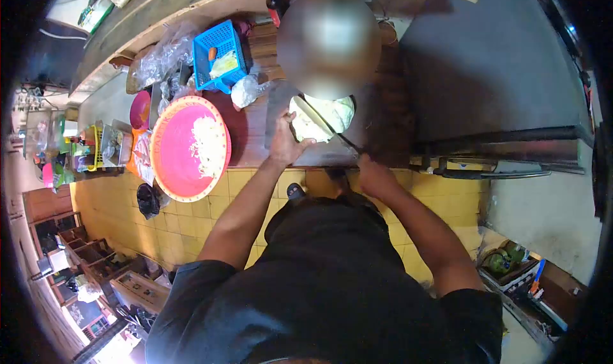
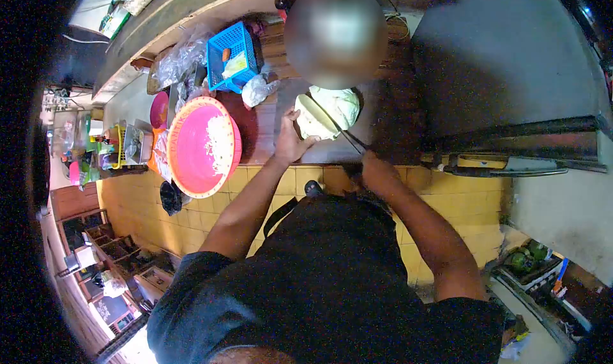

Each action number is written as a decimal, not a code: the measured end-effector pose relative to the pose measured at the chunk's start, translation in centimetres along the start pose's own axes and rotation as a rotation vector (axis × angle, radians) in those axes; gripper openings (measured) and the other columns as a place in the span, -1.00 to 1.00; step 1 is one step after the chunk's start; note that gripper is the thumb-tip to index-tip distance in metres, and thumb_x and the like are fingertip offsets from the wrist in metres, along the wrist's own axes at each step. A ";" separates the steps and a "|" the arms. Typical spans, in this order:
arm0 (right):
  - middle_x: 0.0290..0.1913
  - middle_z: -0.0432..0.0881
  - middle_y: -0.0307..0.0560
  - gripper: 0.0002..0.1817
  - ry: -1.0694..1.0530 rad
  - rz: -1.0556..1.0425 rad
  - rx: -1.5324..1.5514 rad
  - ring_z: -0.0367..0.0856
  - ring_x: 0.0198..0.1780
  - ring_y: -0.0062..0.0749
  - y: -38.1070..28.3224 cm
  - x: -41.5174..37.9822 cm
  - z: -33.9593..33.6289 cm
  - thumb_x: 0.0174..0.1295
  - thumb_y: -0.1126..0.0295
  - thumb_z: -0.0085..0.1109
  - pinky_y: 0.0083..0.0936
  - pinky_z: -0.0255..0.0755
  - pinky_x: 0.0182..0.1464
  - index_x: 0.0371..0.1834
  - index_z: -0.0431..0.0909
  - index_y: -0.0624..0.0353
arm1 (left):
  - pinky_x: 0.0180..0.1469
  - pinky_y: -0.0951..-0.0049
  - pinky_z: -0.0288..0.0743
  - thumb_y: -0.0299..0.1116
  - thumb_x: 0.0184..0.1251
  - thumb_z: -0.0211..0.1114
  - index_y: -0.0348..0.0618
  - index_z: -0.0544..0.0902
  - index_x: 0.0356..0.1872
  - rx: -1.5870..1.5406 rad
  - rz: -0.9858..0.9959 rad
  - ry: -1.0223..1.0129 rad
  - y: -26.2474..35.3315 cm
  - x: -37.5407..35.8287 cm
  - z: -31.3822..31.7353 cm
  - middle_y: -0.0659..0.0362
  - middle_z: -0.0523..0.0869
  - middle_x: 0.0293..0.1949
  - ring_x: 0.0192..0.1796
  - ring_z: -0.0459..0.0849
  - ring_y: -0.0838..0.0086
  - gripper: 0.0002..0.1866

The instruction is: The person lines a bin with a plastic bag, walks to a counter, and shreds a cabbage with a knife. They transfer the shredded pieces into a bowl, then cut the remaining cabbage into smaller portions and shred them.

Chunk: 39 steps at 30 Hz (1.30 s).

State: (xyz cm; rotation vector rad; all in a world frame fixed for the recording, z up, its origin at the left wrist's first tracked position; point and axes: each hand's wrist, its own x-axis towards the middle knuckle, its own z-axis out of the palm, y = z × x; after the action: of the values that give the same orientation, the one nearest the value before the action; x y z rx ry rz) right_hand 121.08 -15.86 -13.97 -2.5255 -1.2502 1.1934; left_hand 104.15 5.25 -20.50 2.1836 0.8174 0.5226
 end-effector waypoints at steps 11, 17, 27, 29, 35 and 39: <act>-0.20 0.61 0.33 -0.52 0.221 0.049 0.172 0.59 -0.14 0.24 9.4 -6.7 0.4 0.18 0.16 0.04 0.01 0.45 -0.06 0.09 0.30 0.22 | -0.05 0.31 0.53 -0.29 -0.09 0.50 -0.30 0.15 0.03 -0.423 -0.710 0.101 4.4 3.7 0.9 -0.01 0.42 -0.07 0.01 0.50 0.31 -0.23; -0.36 0.62 0.27 -0.64 0.492 -0.062 0.339 0.62 -0.26 0.22 8.1 -1.2 -1.0 0.16 0.18 0.16 -0.02 0.45 -0.23 -0.14 0.40 0.20 | -0.30 0.23 0.58 -0.40 0.03 0.34 -0.12 0.17 0.16 -1.072 -0.838 0.087 5.7 4.4 -3.3 0.03 0.49 0.03 -0.02 0.60 0.26 -0.33; -0.15 0.58 0.34 -0.52 0.393 -0.183 0.674 0.56 -0.07 0.24 2.5 9.3 -4.7 0.20 0.05 0.19 -0.06 0.40 -0.07 -0.14 0.43 0.33 | -0.04 0.34 0.53 -0.45 0.00 0.36 -0.29 0.16 0.26 -0.713 -0.548 0.011 4.5 12.4 -2.9 -0.04 0.53 0.00 -0.06 0.60 0.28 -0.23; -0.12 0.59 0.31 -0.50 0.253 -0.241 0.731 0.56 -0.03 0.22 2.4 10.3 -4.2 0.18 0.07 0.21 -0.10 0.44 -0.06 -0.08 0.41 0.33 | -0.03 0.29 0.53 -0.45 0.01 0.30 -0.27 0.19 0.26 -0.677 -0.658 0.054 5.3 10.8 -2.4 -0.03 0.54 0.01 -0.03 0.59 0.29 -0.28; -0.12 0.59 0.28 -0.48 0.020 -0.287 0.646 0.56 -0.02 0.19 2.0 8.7 -4.7 0.13 0.15 0.23 -0.15 0.44 -0.02 -0.02 0.37 0.36 | 0.19 0.28 0.41 -0.46 0.03 0.25 -0.20 0.16 0.29 -0.906 -0.707 0.197 6.3 6.3 -2.8 -0.04 0.52 0.09 0.13 0.52 0.22 -0.27; -0.08 0.56 0.37 -0.51 0.072 -0.277 0.512 0.54 -0.02 0.29 -2.5 6.1 -9.0 0.15 0.28 0.16 -0.08 0.45 0.01 0.06 0.31 0.36 | 0.23 0.22 0.39 -0.54 0.01 0.25 -0.28 -0.02 0.39 -0.941 -0.665 0.226 6.5 4.6 -3.0 -0.10 0.47 0.14 0.16 0.52 0.17 -0.12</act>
State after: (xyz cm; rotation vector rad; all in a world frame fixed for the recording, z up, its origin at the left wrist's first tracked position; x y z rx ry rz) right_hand 127.77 -7.61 -10.47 -1.9427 -1.0633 1.1625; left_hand 108.25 6.50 -13.15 0.9377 1.0642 0.6339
